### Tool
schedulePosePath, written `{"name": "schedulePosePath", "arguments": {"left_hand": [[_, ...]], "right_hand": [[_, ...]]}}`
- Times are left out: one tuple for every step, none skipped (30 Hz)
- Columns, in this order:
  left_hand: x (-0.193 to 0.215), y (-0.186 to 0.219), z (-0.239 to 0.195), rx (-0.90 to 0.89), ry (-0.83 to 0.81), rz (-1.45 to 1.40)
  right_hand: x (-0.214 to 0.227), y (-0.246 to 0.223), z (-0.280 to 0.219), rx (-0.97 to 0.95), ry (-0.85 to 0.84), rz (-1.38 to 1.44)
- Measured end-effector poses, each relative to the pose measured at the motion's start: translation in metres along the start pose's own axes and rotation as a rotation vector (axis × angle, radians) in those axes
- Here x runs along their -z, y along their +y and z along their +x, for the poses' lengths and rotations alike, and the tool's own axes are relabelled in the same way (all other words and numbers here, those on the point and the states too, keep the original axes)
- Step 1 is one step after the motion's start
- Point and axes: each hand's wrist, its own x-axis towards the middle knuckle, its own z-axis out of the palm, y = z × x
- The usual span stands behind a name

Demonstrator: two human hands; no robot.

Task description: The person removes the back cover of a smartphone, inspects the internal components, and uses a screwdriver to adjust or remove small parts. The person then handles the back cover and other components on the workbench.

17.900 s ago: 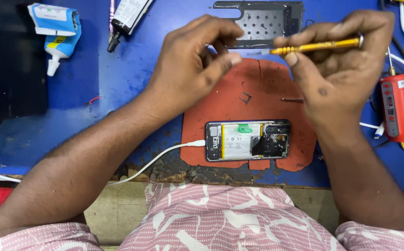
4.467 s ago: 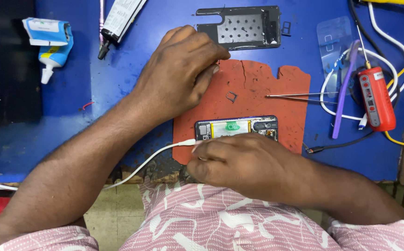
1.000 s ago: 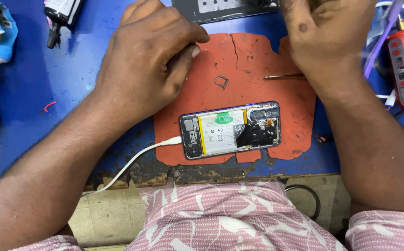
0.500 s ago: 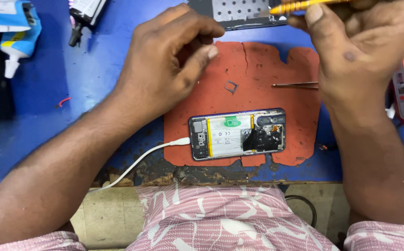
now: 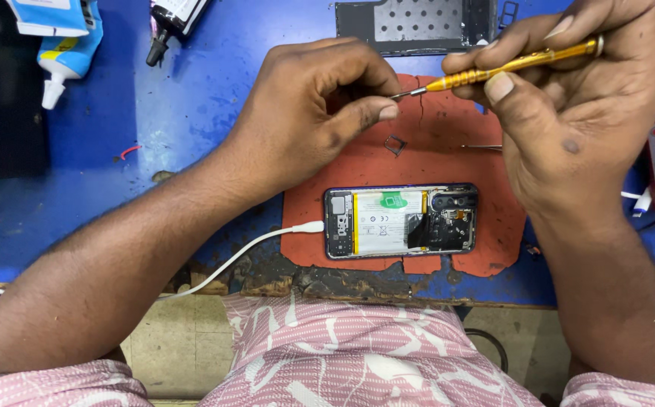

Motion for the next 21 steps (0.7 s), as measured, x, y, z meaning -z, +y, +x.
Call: {"name": "schedulePosePath", "arguments": {"left_hand": [[-0.0001, 0.0005, 0.0001, -0.001, 0.005, -0.007], [-0.0004, 0.0008, 0.0001, 0.003, 0.01, 0.004], [-0.0006, 0.001, 0.0, 0.007, 0.014, 0.015], [-0.0005, 0.0011, 0.0003, 0.011, 0.019, 0.028], [-0.0005, 0.001, 0.0007, 0.017, 0.022, 0.029], [-0.0009, 0.0008, 0.0009, 0.024, 0.027, 0.031], [-0.0012, 0.0006, 0.001, 0.031, 0.031, 0.033], [-0.0014, 0.0004, 0.0011, 0.034, 0.033, 0.029], [-0.0015, 0.0001, 0.001, 0.037, 0.035, 0.026], [-0.0015, -0.0001, 0.0008, 0.041, 0.036, 0.022], [-0.0016, -0.0005, 0.0006, 0.043, 0.037, 0.028], [-0.0016, -0.0008, 0.0004, 0.045, 0.038, 0.035], [-0.0016, -0.0011, 0.0003, 0.047, 0.039, 0.041], [-0.0018, -0.0014, 0.0002, 0.051, 0.041, 0.042], [-0.0021, -0.0015, 0.0002, 0.054, 0.043, 0.043], [-0.0023, -0.0017, 0.0002, 0.057, 0.045, 0.044], [-0.0021, -0.0019, 0.0001, 0.06, 0.046, 0.047], [-0.0019, -0.002, 0.0, 0.063, 0.047, 0.051], [-0.0018, -0.0022, 0.0001, 0.067, 0.048, 0.054], [-0.0018, -0.0025, 0.0001, 0.067, 0.05, 0.058], [-0.0019, -0.0027, 0.0, 0.068, 0.052, 0.062]], "right_hand": [[-0.0004, -0.0001, -0.0001, -0.001, 0.001, -0.011], [-0.0005, -0.0003, -0.0006, -0.002, 0.003, -0.022], [-0.0004, -0.0005, -0.0007, -0.012, 0.009, -0.046], [-0.0003, -0.0006, -0.0004, -0.012, 0.007, -0.058], [-0.0003, -0.0008, -0.0001, -0.012, 0.005, -0.07], [-0.0003, -0.0009, -0.0002, -0.004, -0.005, -0.07], [-0.0002, -0.0009, -0.0003, 0.007, -0.013, -0.079], [-0.0001, -0.0009, -0.0004, 0.017, -0.02, -0.087], [-0.0002, -0.0006, -0.0007, 0.031, -0.025, -0.104], [-0.0001, -0.0003, -0.001, 0.043, -0.03, -0.118], [0.0, 0.0, -0.0013, 0.055, -0.035, -0.131], [0.0, 0.0005, -0.0014, 0.066, -0.041, -0.141], [-0.0001, 0.0008, -0.0016, 0.075, -0.046, -0.144], [-0.0002, 0.0011, -0.0015, 0.083, -0.051, -0.147], [-0.0004, 0.0011, -0.0016, 0.087, -0.054, -0.144], [-0.0006, 0.0009, -0.0013, 0.087, -0.053, -0.147], [-0.0008, 0.0006, -0.0013, 0.086, -0.052, -0.149], [-0.0009, 0.0001, -0.001, 0.08, -0.048, -0.157], [-0.0011, -0.0005, -0.0011, 0.08, -0.046, -0.164], [-0.0016, -0.0009, -0.001, 0.078, -0.045, -0.171], [-0.002, -0.0014, -0.0012, 0.083, -0.046, -0.177]]}}
